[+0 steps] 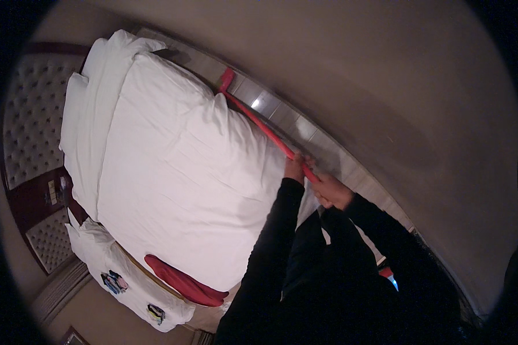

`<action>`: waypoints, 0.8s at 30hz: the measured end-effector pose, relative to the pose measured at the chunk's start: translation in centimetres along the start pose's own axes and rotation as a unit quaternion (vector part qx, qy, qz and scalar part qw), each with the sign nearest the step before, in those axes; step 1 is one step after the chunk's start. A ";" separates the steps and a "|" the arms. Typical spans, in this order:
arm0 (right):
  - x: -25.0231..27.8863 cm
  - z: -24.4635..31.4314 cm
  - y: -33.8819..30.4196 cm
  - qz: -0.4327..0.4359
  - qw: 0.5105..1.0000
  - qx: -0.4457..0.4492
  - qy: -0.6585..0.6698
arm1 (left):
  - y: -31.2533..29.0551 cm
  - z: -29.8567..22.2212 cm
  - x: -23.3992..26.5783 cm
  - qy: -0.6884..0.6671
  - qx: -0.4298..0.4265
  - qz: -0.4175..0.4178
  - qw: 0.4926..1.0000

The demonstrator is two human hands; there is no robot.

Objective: The person wipes a red desk and chair with a gray cloth, then sweeps the floor with a red broom, gathering debris into a pile. The person then picks up a red cloth from the bed and places it on the desk.

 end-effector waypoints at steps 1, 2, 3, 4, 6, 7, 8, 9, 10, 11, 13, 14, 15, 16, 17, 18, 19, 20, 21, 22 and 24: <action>0.4 -0.9 -2.0 0.008 1.000 -0.028 0.005 | -0.2 1.4 -0.1 0.035 -0.011 -0.012 0.999; 0.8 -2.1 -4.1 0.008 0.997 -0.080 -0.008 | -0.3 2.9 -0.3 0.073 -0.029 -0.026 0.997; 1.3 -3.8 -6.1 -0.015 0.986 -0.160 -0.035 | -0.5 5.2 -0.9 0.013 -0.013 -0.005 1.000; 1.4 -4.7 -8.8 -0.041 0.991 -0.124 0.017 | -1.0 7.4 -1.6 -0.040 -0.002 0.014 0.999; 1.7 -6.7 -13.3 -0.047 0.987 -0.155 -0.023 | -3.4 10.6 -2.3 0.148 0.039 -0.079 0.985; 1.4 -7.5 -15.4 -0.018 0.987 -0.161 0.015 | -4.7 11.7 -3.2 0.080 0.052 -0.055 0.994; 1.5 -8.4 -16.7 -0.044 0.983 -0.177 0.019 | -6.2 12.9 -4.6 0.014 0.105 -0.038 0.994; 1.4 -9.2 -17.9 -0.068 0.979 -0.192 0.029 | -7.2 12.9 -5.2 -0.018 0.149 -0.019 0.988; 1.2 -8.1 -18.2 -0.049 0.987 -0.115 -0.103 | -8.1 12.5 -5.8 -0.050 0.193 0.002 0.980; 0.7 -6.9 -18.7 -0.038 0.971 -0.044 -0.230 | -8.7 11.8 -6.5 -0.082 0.226 0.021 0.971; 0.4 -5.0 -17.7 -0.048 0.931 0.025 -0.360 | -8.3 8.5 -6.2 -0.105 0.166 -0.018 0.980; 0.9 -4.1 -16.3 -0.071 0.927 0.023 -0.368 | -7.7 6.9 -5.9 -0.129 0.126 -0.031 0.983; 1.2 -2.8 -14.8 -0.094 0.917 0.038 -0.385 | -6.0 4.7 -5.1 -0.105 0.108 -0.020 0.988; 1.7 -2.4 -11.8 -0.084 0.952 0.003 -0.296 | -3.7 2.2 -4.2 -0.092 0.086 -0.003 0.992; 2.0 -2.0 -8.5 -0.074 0.977 -0.029 -0.196 | -1.7 -0.1 -3.1 -0.062 0.064 0.006 0.996; 2.2 -0.4 -5.0 -0.055 0.978 -0.039 -0.196 | 0.2 -2.3 -1.8 -0.028 0.053 0.001 0.998; 2.1 0.9 -2.1 -0.040 0.980 -0.058 -0.185 | 1.9 -4.6 -0.9 -0.012 0.013 -0.001 1.000; 0.3 3.6 1.6 0.013 0.982 0.046 -0.182 | 3.3 -6.8 0.2 0.006 -0.010 -0.020 1.000; 0.1 5.4 4.7 -0.050 0.974 0.058 -0.213 | 4.6 -8.8 1.2 0.001 -0.026 -0.026 0.999; -0.9 7.4 7.2 -0.001 0.984 0.073 -0.160 | 5.7 -10.8 2.0 -0.007 -0.042 -0.029 0.999; -2.3 11.2 11.0 0.046 0.990 0.074 -0.109 | 7.6 -15.9 3.2 0.180 -0.089 -0.040 0.979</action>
Point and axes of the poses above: each hand's wrist, its own y-axis towards the middle knuckle, its own x-axis out of the back of the hand, z = x × y, the point moved 7 cm from there along y, towards the middle knuckle, and after that the axes turned 10 degrees about z, right-handed, at the moved point
